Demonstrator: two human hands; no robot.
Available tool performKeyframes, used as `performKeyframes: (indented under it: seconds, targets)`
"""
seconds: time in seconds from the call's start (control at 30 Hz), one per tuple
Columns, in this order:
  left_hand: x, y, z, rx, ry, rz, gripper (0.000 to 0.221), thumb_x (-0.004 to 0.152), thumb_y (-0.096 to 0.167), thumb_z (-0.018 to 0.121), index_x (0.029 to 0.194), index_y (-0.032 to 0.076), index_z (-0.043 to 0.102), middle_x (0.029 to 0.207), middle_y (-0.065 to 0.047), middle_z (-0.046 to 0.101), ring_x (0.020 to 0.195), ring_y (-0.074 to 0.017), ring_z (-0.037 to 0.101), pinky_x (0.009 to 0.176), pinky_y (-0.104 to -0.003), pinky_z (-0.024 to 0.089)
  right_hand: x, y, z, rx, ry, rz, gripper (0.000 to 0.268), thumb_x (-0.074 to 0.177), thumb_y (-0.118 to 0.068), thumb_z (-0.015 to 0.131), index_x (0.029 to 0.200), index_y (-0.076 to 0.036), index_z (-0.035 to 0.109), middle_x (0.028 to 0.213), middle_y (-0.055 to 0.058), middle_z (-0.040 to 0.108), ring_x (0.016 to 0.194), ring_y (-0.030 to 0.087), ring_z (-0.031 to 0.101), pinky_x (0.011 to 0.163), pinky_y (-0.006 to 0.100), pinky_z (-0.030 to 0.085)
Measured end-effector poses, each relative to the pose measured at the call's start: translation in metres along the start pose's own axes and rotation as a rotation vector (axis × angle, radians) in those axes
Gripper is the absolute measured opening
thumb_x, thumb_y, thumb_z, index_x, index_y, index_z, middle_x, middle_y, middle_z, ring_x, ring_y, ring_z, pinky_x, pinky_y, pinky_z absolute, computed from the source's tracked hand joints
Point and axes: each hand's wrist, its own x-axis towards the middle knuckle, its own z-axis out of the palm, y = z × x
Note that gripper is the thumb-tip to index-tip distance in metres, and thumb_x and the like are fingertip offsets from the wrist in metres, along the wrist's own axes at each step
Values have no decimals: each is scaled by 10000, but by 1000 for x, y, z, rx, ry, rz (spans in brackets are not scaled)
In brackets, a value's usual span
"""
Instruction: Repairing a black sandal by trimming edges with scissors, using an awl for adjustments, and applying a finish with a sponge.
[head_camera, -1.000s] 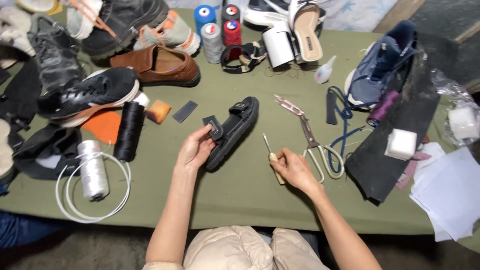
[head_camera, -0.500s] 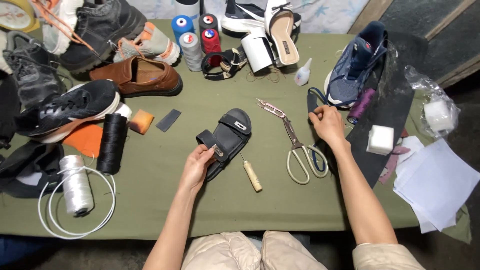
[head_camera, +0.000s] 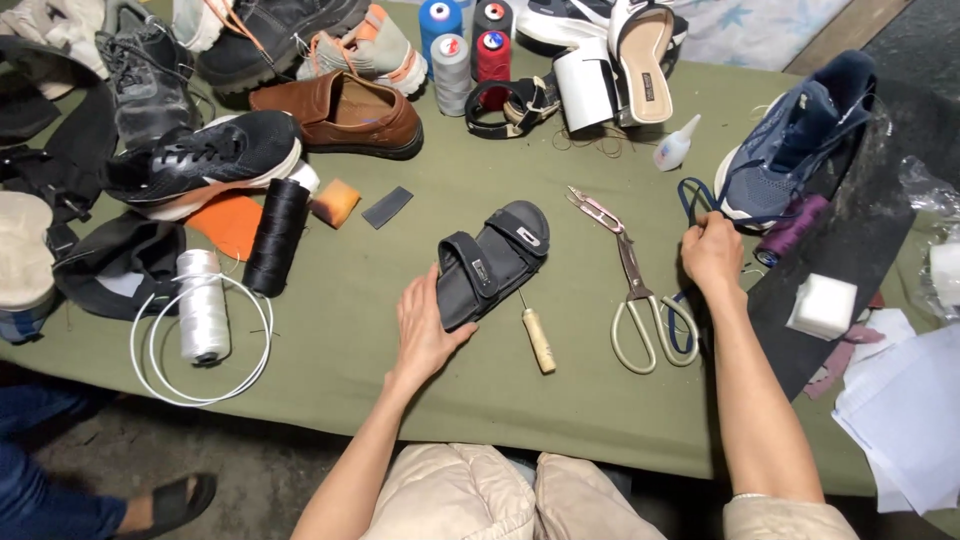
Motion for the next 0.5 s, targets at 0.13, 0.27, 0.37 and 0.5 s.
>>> performKeyframes:
  seconds: [0.13, 0.27, 0.37, 0.5]
  targets:
    - [4, -9, 0, -141, 40, 11, 1041, 713, 166, 921, 1552, -23, 335, 1395, -254, 506, 1346, -403, 412, 1149, -505, 297, -2, 12, -11, 115, -29, 37, 322, 1021, -107, 521, 1241, 67, 679, 1037, 266, 694, 1016, 534, 659, 837, 585, 546]
    - [4, -14, -10, -602, 43, -211, 1003, 611, 305, 986, 1460, 49, 519, 1238, -159, 635, 1169, -260, 581, 1045, -373, 462, -14, 8, -21, 249, -3, 51, 323, 1028, -130, 520, 1249, -8, 721, 990, 259, 717, 944, 469, 686, 756, 538, 564]
    - [7, -37, -3, -1115, 18, -314, 739, 691, 165, 926, 1349, 20, 623, 1104, -163, 719, 994, -225, 695, 914, -356, 581, -27, -18, -36, 199, 45, -8, 347, 999, -134, 577, 1306, -6, 675, 1091, 268, 660, 1062, 512, 627, 902, 587, 502]
    - [9, -50, -7, -1403, -23, -253, 567, 755, 129, 849, 1271, 1, 654, 1035, -206, 736, 974, -312, 742, 880, -441, 612, -42, -62, -54, 116, 117, -131, 341, 991, -114, 656, 1309, 9, 654, 1229, 264, 529, 1152, 517, 527, 987, 623, 436]
